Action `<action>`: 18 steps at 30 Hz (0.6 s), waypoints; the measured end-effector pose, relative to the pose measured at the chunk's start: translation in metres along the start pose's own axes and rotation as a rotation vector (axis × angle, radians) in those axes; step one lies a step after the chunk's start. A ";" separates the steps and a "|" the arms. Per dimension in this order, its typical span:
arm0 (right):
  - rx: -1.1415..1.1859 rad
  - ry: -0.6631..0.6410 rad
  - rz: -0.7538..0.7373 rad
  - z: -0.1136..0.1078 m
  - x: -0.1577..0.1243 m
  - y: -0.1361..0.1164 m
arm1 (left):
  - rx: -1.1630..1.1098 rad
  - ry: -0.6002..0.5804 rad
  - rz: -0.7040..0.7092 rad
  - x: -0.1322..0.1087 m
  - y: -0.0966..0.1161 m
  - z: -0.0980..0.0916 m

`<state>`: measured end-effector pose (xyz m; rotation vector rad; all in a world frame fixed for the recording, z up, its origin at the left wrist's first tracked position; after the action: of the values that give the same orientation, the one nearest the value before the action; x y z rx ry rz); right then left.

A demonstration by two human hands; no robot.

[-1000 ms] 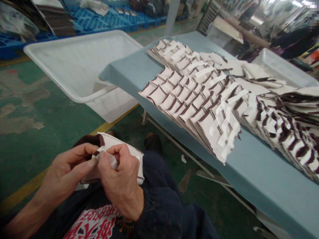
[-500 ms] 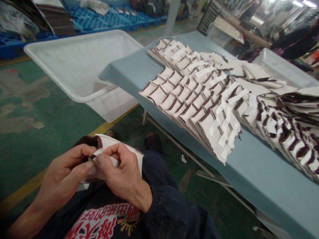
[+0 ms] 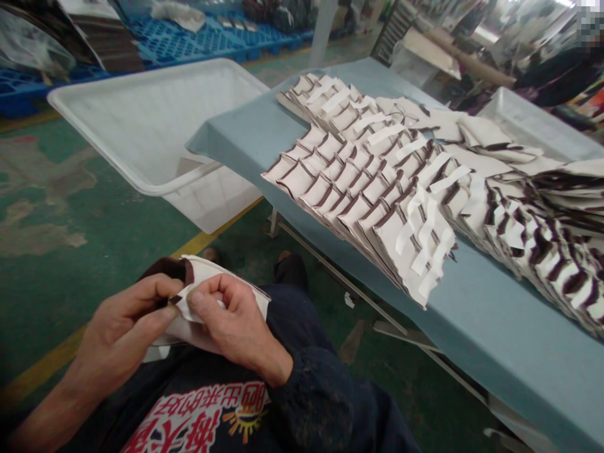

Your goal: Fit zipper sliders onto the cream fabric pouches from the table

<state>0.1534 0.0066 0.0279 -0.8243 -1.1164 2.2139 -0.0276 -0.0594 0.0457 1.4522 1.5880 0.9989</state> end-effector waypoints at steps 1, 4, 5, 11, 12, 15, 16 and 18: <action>-0.017 0.015 -0.001 0.001 -0.001 0.000 | 0.007 0.020 0.006 0.000 -0.001 0.002; -0.056 0.041 -0.010 0.002 -0.003 -0.001 | 0.049 0.054 0.018 -0.001 -0.007 0.006; -0.062 0.046 -0.015 0.002 -0.003 -0.001 | 0.069 0.055 0.023 -0.001 -0.009 0.007; 0.012 0.052 -0.013 0.001 -0.003 -0.005 | 0.221 0.083 0.183 -0.002 0.006 0.014; 0.026 0.053 -0.010 0.001 -0.004 -0.004 | 0.243 0.076 0.199 0.000 0.012 0.016; 0.009 0.101 -0.061 0.000 -0.006 -0.002 | 0.254 0.033 0.197 0.006 0.027 0.023; -0.031 0.127 -0.090 0.000 -0.006 -0.002 | 0.246 0.016 0.191 0.009 0.030 0.025; -0.177 0.191 -0.150 -0.002 -0.006 -0.003 | 0.221 -0.014 0.193 0.017 0.034 0.025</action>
<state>0.1594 0.0047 0.0310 -0.9696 -1.2491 1.8910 0.0079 -0.0389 0.0661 1.7873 1.6108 0.9406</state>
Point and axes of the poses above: each hand's wrist, its own x-axis towards the middle knuckle, its own z-axis out of the palm, y = z × x, the point moved 1 cm from there along x, towards the middle knuckle, and after that the axes turned 5 degrees about -y, right-handed, at the moved point
